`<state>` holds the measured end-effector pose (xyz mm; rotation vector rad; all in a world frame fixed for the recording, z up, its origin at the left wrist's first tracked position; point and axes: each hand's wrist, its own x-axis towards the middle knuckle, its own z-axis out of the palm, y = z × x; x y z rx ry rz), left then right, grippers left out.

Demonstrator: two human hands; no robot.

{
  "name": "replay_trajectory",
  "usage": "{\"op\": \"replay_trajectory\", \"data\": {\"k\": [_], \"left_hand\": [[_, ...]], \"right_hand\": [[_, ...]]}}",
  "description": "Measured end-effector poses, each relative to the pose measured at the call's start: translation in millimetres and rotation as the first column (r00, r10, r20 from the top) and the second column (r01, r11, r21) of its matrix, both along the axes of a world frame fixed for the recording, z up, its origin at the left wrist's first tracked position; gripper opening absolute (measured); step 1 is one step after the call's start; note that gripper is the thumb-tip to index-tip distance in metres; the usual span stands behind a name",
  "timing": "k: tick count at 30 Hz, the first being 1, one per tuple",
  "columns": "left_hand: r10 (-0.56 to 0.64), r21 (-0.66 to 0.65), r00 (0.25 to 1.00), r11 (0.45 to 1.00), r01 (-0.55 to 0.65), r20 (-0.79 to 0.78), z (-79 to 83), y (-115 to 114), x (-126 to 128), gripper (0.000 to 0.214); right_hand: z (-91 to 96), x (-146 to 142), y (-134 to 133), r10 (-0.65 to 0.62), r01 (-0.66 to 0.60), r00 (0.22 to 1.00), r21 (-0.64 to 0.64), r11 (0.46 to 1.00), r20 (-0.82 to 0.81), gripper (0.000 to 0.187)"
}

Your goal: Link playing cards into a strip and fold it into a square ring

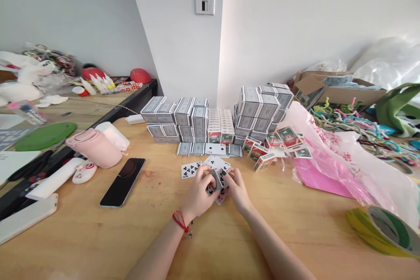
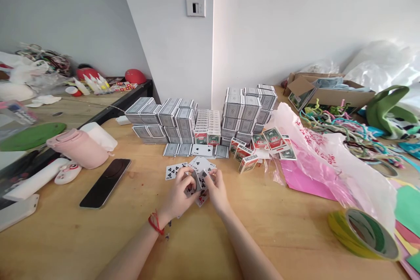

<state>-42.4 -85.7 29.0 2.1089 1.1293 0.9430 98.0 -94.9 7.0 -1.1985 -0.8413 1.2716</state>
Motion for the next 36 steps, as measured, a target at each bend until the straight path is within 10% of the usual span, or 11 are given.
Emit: {"op": "replay_trajectory", "data": {"k": [15, 36], "left_hand": [[-0.011, 0.016, 0.996, 1.000, 0.012, -0.086, -2.9, -1.0, 0.6, 0.011], [0.003, 0.016, 0.994, 1.000, -0.001, -0.109, -3.0, -0.8, 3.1, 0.021]], "right_hand": [[6.8, -1.1, 2.1, 0.068, -0.089, 0.954, -0.057, 0.994, -0.290, 0.029], [4.3, -5.2, -3.0, 0.090, -0.086, 0.990, 0.039, 0.996, -0.107, 0.029]]}}
